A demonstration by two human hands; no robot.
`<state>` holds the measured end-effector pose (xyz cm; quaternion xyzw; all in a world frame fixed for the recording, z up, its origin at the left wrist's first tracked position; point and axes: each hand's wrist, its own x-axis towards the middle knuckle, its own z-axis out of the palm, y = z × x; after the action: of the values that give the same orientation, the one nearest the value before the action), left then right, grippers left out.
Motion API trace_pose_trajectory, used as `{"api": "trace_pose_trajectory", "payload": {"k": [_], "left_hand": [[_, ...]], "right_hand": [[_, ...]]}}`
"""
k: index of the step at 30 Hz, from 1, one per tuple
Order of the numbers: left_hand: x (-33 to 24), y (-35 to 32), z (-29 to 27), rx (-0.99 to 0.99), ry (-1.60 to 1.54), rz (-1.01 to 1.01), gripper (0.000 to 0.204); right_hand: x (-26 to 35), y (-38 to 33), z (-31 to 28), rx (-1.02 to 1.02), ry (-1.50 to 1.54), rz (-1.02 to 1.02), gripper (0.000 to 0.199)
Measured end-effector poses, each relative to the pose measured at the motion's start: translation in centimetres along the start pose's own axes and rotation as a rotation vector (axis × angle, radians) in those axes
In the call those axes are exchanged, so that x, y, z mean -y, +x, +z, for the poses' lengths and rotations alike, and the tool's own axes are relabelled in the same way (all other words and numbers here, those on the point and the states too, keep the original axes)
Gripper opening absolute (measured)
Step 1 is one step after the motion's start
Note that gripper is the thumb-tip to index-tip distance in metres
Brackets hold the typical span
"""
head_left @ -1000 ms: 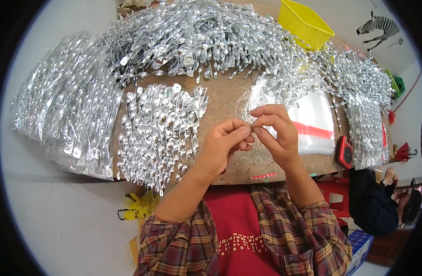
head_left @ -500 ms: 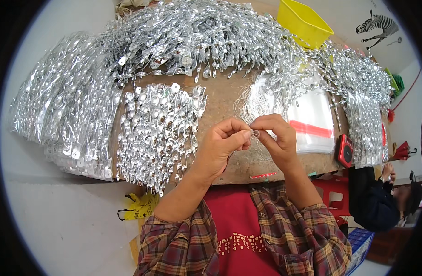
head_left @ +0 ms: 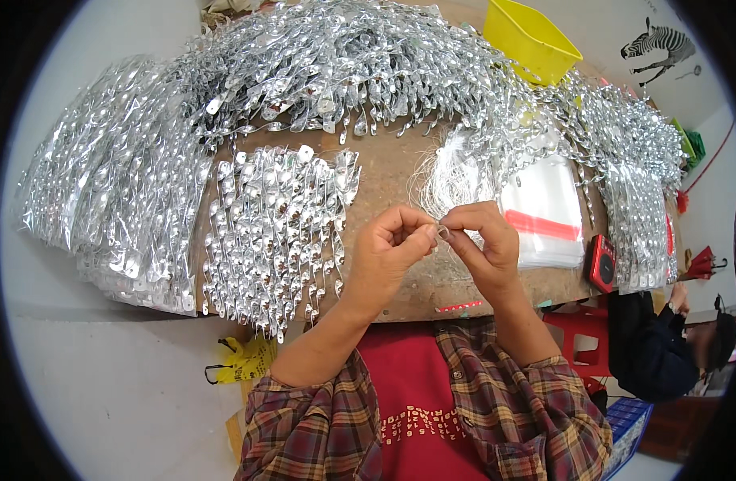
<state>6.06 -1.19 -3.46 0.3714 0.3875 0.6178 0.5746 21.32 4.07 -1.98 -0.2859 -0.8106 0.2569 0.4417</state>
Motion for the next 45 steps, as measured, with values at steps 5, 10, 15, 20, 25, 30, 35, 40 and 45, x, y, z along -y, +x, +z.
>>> {"api": "trace_pose_trajectory", "payload": {"k": [5, 10, 15, 20, 25, 30, 35, 40, 45], "left_hand": [[0.1, -0.1, 0.2, -0.026, 0.068, -0.001, 0.012], [1.0, 0.0, 0.2, 0.018, -0.101, 0.043, 0.011], [0.6, -0.1, 0.2, -0.023, -0.157, -0.040, 0.013], [-0.3, -0.5, -0.2, -0.076, -0.018, -0.080, 0.015], [-0.5, -0.5, -0.4, -0.025, 0.121, -0.017, 0.014], [-0.6, -0.5, -0.7, -0.069, 0.006, -0.073, 0.013], [-0.8, -0.3, -0.6, -0.057, -0.156, -0.093, 0.013], [-0.1, -0.4, -0.5, -0.015, -0.149, -0.097, 0.015], [-0.2, -0.5, -0.3, 0.009, -0.062, -0.088, 0.016]], "right_hand": [[0.3, 0.2, 0.1, -0.041, -0.173, -0.102, 0.013], [0.3, 0.1, 0.5, -0.054, -0.136, -0.048, 0.012], [-0.3, -0.1, 0.6, -0.091, -0.018, 0.018, 0.011], [-0.7, 0.3, -0.2, -0.143, -0.014, 0.010, 0.008], [0.0, 0.2, -0.3, -0.064, -0.016, -0.004, 0.008], [-0.6, 0.1, 0.0, 0.004, 0.198, 0.093, 0.014], [-1.5, -0.7, 0.4, 0.200, 0.502, 0.377, 0.028], [-1.3, 0.2, 0.5, 0.115, 0.412, 0.117, 0.019], [-0.5, 0.3, 0.2, 0.033, 0.292, 0.130, 0.009]]}}
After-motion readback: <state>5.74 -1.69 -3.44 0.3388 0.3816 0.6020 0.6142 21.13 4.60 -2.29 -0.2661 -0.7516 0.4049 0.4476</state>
